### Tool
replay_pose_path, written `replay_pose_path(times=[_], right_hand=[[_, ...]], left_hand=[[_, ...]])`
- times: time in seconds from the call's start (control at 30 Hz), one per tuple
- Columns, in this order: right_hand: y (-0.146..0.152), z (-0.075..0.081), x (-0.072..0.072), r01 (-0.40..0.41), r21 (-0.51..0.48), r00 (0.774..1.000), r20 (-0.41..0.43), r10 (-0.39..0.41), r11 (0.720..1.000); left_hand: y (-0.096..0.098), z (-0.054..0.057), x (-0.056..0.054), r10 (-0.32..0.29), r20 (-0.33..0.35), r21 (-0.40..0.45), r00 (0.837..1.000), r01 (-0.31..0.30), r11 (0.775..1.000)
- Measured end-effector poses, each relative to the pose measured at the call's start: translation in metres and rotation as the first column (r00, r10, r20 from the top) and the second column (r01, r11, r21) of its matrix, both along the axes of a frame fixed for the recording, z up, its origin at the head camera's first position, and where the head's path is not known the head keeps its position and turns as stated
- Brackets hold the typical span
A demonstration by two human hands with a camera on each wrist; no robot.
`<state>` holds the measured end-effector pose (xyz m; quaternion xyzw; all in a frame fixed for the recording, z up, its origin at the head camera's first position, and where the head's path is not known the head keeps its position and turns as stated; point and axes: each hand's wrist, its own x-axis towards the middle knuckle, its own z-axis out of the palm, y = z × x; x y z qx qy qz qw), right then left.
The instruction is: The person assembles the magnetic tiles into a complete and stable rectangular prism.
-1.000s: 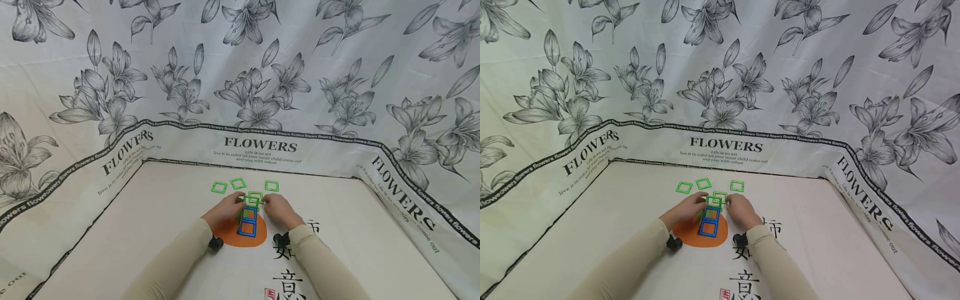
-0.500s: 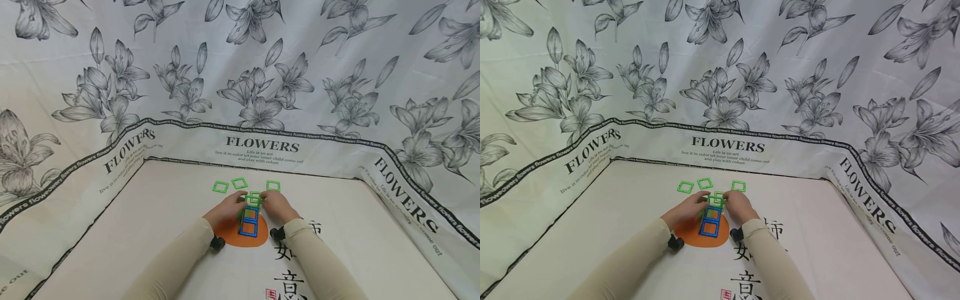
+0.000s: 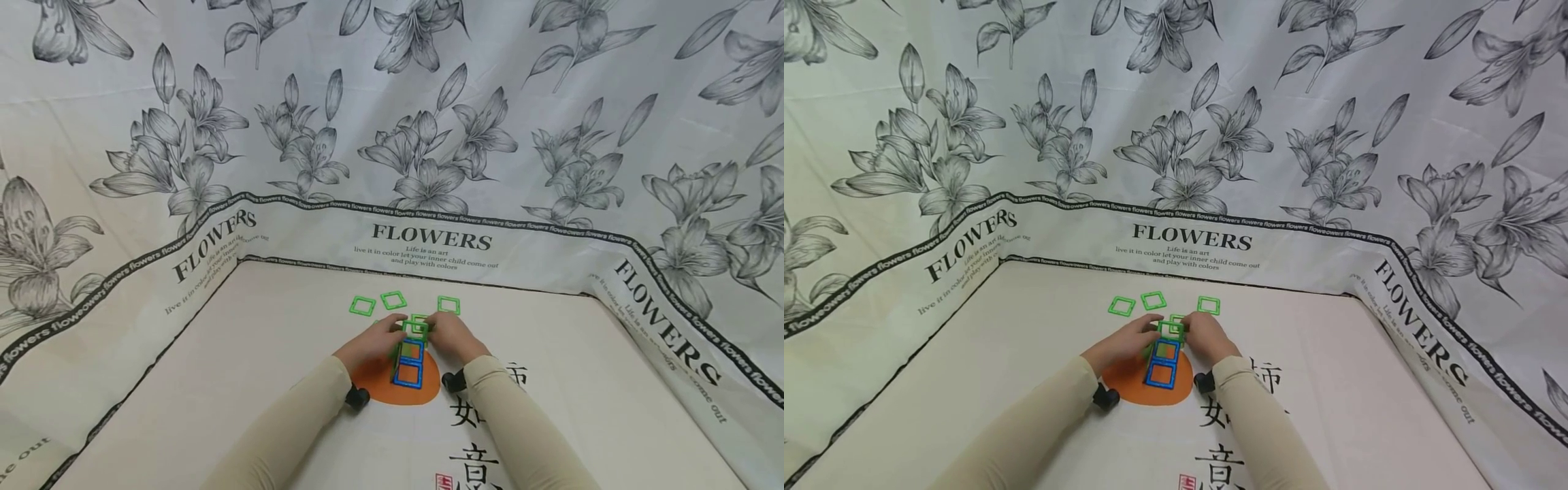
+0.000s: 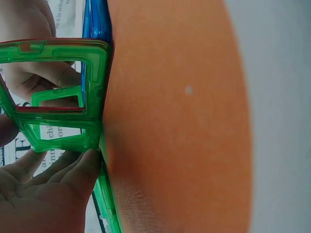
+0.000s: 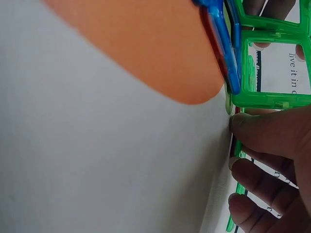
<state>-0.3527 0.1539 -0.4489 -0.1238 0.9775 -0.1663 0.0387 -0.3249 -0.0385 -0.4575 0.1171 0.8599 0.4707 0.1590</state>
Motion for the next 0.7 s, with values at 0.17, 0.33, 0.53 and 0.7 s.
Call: replay_pose_path(times=[0.17, 0.33, 0.53, 0.7], right_hand=[[0.003, -0.001, 0.001, -0.008, -0.007, 1.000, -0.001, 0.008, 1.000], [0.005, 0.001, 0.005, -0.010, 0.009, 1.000, 0.005, 0.010, 1.000], [0.011, 0.001, 0.010, 0.034, -0.042, 0.999, 0.037, -0.032, 0.999], [0.018, 0.001, 0.013, 0.056, -0.110, 0.997, 0.051, -0.051, 0.992]], left_hand=[[-0.001, 0.001, 0.000, -0.008, 0.009, -0.003, 1.000, 0.008, 1.000], [-0.002, 0.001, -0.001, -0.014, 0.009, -0.016, 1.000, 0.014, 1.000], [-0.002, 0.001, 0.000, -0.029, 0.012, -0.009, 1.000, 0.029, 1.000], [-0.001, 0.000, -0.002, -0.016, 0.028, -0.015, 0.999, 0.017, 1.000]])
